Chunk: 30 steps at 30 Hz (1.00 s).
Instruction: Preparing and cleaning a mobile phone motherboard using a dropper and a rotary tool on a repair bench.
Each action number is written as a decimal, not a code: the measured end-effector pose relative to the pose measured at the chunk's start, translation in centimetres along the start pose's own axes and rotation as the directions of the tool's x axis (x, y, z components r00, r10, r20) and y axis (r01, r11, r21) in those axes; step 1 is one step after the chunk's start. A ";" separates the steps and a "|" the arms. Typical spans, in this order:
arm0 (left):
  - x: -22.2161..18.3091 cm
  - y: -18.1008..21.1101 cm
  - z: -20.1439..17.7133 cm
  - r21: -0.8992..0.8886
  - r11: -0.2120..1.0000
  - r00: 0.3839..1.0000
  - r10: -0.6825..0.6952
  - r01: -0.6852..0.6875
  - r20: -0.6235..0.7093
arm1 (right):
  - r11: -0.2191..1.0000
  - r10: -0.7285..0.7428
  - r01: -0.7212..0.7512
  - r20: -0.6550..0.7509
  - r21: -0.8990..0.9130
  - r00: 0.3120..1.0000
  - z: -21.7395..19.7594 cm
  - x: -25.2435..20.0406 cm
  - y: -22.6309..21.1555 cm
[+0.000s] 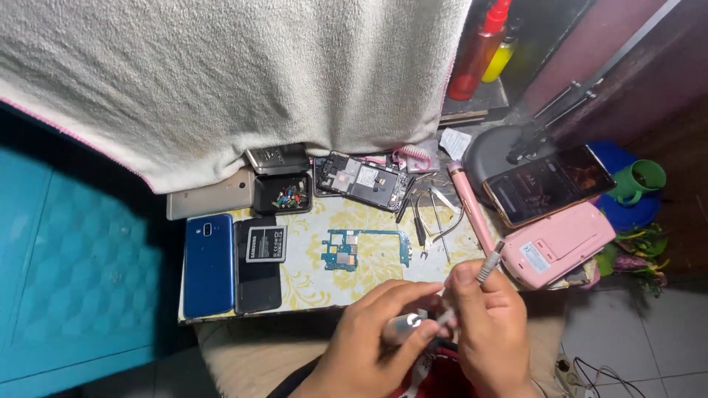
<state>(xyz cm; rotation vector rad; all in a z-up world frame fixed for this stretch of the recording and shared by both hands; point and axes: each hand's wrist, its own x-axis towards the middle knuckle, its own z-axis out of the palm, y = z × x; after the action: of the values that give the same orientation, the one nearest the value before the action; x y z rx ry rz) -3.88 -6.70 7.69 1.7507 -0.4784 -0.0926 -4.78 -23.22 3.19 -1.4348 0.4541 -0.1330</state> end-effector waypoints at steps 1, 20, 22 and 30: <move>0.3 -0.2 0.9 0.012 0.999 0.999 0.037 -0.037 -0.027 | 0.982 0.141 -0.147 0.058 0.119 0.988 -0.1 0.0 0.5; 5.8 -2.1 6.6 0.239 0.715 0.731 -0.682 0.657 0.031 | 0.090 -0.717 0.509 0.299 -0.856 0.630 -12.6 7.7 1.0; 6.2 -2.8 7.4 0.344 0.749 0.801 -0.598 0.566 -0.016 | 0.083 -0.727 0.571 0.343 -0.817 0.596 -12.4 8.1 1.1; 6.0 -2.9 7.8 0.395 0.770 0.847 -0.529 0.500 -0.041 | 0.099 -0.730 0.593 0.347 -0.799 0.589 -12.1 8.2 1.2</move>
<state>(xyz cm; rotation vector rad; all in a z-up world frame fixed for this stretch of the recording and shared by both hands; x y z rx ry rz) -0.14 -15.59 4.25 2.2490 -0.0439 -0.4846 -2.11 -37.13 -0.59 -2.6485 -0.1694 -0.8874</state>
